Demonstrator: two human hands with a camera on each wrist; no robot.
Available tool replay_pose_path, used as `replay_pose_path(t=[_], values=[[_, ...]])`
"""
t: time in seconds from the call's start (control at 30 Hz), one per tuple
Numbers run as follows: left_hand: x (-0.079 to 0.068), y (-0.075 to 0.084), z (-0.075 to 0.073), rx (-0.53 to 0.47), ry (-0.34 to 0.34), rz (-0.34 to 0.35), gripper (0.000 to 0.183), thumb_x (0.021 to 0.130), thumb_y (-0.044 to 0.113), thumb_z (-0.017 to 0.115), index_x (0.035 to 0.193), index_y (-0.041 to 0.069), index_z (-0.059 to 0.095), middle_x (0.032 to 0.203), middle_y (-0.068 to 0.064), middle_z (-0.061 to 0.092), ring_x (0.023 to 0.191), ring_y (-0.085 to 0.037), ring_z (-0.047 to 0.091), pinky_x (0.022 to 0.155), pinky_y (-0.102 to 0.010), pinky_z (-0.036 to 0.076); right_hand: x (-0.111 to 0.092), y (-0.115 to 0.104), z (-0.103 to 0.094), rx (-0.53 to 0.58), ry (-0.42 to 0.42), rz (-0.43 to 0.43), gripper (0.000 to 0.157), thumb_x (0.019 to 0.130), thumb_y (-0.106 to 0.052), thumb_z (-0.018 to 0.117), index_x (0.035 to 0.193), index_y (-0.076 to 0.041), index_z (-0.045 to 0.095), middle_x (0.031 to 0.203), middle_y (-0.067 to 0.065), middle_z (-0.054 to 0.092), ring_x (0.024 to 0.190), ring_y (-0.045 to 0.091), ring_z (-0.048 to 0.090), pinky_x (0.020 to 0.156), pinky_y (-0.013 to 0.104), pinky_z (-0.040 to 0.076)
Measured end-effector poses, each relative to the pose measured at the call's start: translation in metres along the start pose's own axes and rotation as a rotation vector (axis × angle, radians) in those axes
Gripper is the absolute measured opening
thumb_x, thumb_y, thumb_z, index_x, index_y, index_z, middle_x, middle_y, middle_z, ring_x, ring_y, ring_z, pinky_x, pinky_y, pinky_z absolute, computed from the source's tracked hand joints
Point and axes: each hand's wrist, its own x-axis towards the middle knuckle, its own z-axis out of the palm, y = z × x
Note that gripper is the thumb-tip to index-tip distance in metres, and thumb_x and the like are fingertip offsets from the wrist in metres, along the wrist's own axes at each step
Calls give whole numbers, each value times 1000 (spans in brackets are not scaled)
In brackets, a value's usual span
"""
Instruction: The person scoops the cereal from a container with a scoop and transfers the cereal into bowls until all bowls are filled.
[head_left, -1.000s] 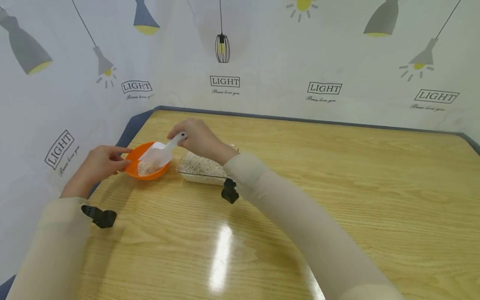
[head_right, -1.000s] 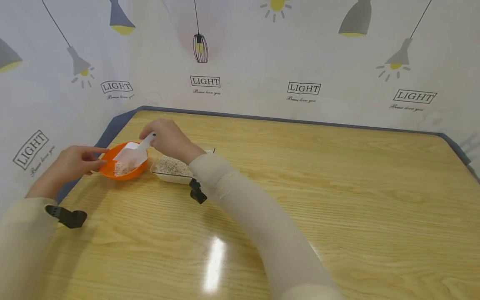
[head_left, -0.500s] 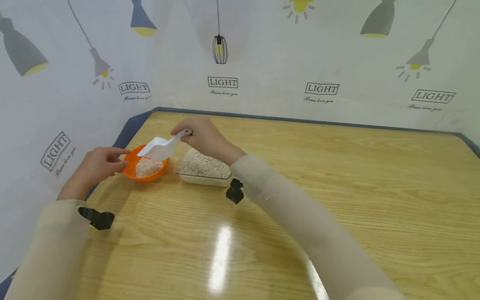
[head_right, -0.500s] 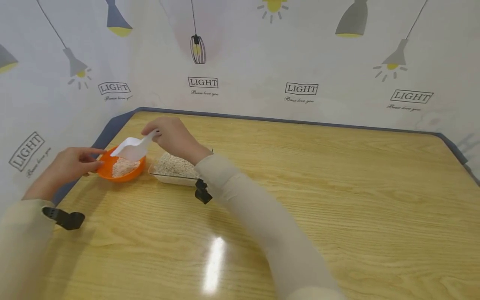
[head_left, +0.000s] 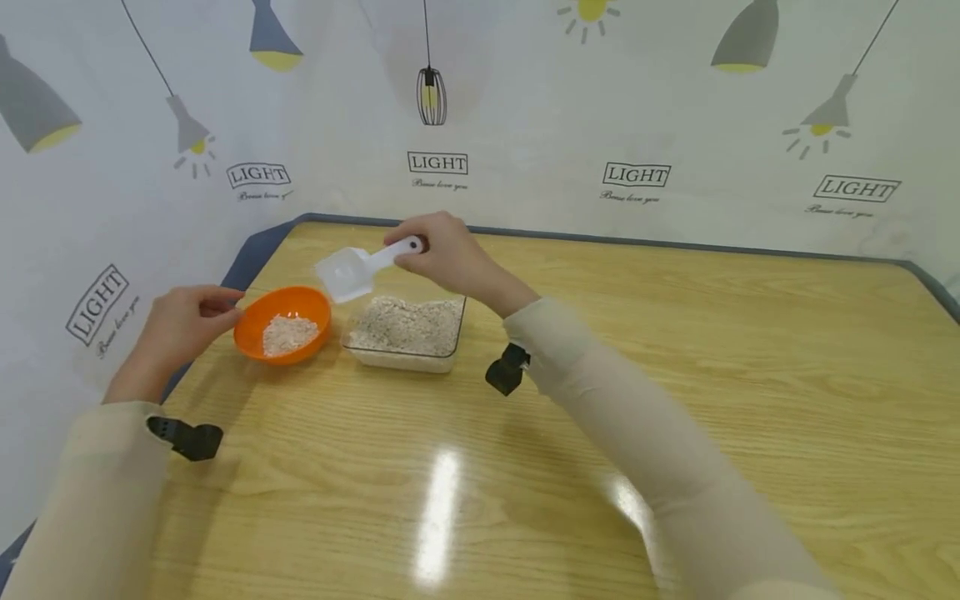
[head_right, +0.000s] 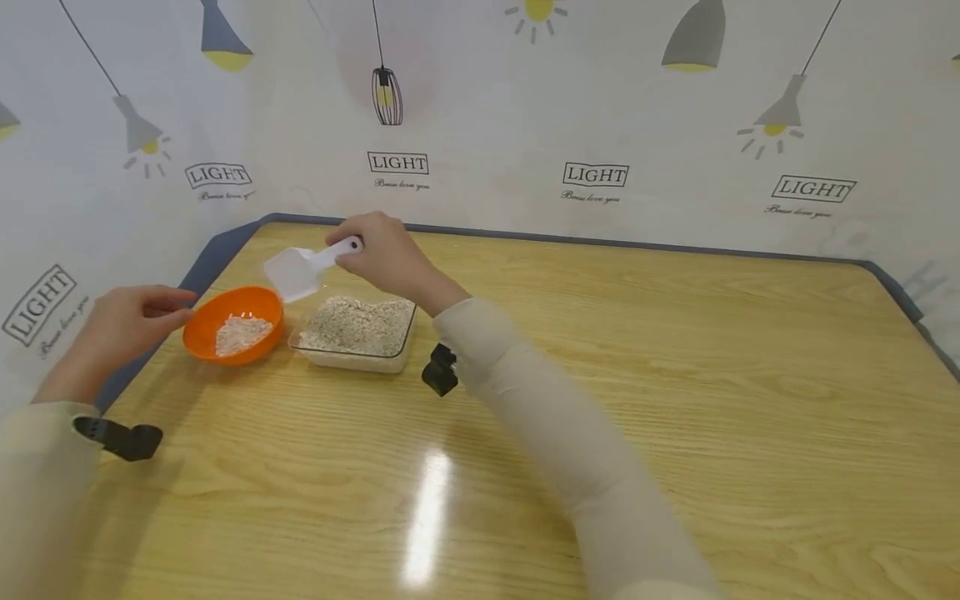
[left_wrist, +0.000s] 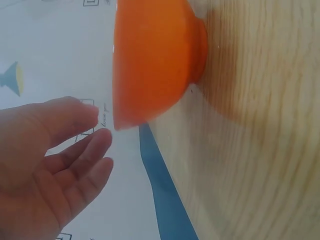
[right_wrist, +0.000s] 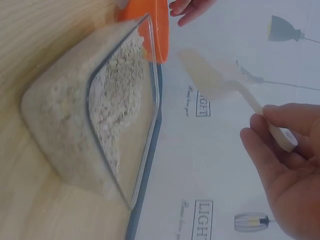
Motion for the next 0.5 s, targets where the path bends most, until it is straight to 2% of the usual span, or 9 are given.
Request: replay_pose_path(t=[0.13, 0.2, 0.33, 0.5], values=[[1, 17, 1, -16, 80, 27, 33, 91, 13, 55, 118, -6, 56, 107, -27, 56, 95, -38, 53, 78, -51, 45, -7, 8, -15, -14, -16, 11, 25, 87, -7, 62, 111, -2, 65, 88, 8, 61, 61, 14, 43, 55, 22, 37], [1, 28, 2, -19, 100, 49, 31, 91, 10, 54, 118, -5, 56, 106, -26, 56, 95, -38, 52, 79, -51, 45, -11, 11, -21, -32, -25, 15, 24, 86, -9, 62, 110, -2, 66, 82, 8, 59, 59, 14, 40, 54, 22, 35], [2, 54, 5, -36, 66, 109, 30, 90, 8, 56, 118, -3, 57, 104, -23, 58, 94, -36, 53, 79, -50, 44, -18, 17, -31, -30, -47, 32, 22, 86, -9, 63, 107, -3, 67, 72, 8, 57, 55, 13, 38, 52, 22, 33], [1, 80, 14, -45, -27, 211, 30, 88, 10, 59, 115, -3, 60, 98, -22, 63, 88, -34, 58, 77, -48, 45, -25, 23, -37, 17, -76, 65, 22, 85, -8, 63, 105, 0, 67, 66, 6, 55, 52, 11, 36, 51, 23, 33]])
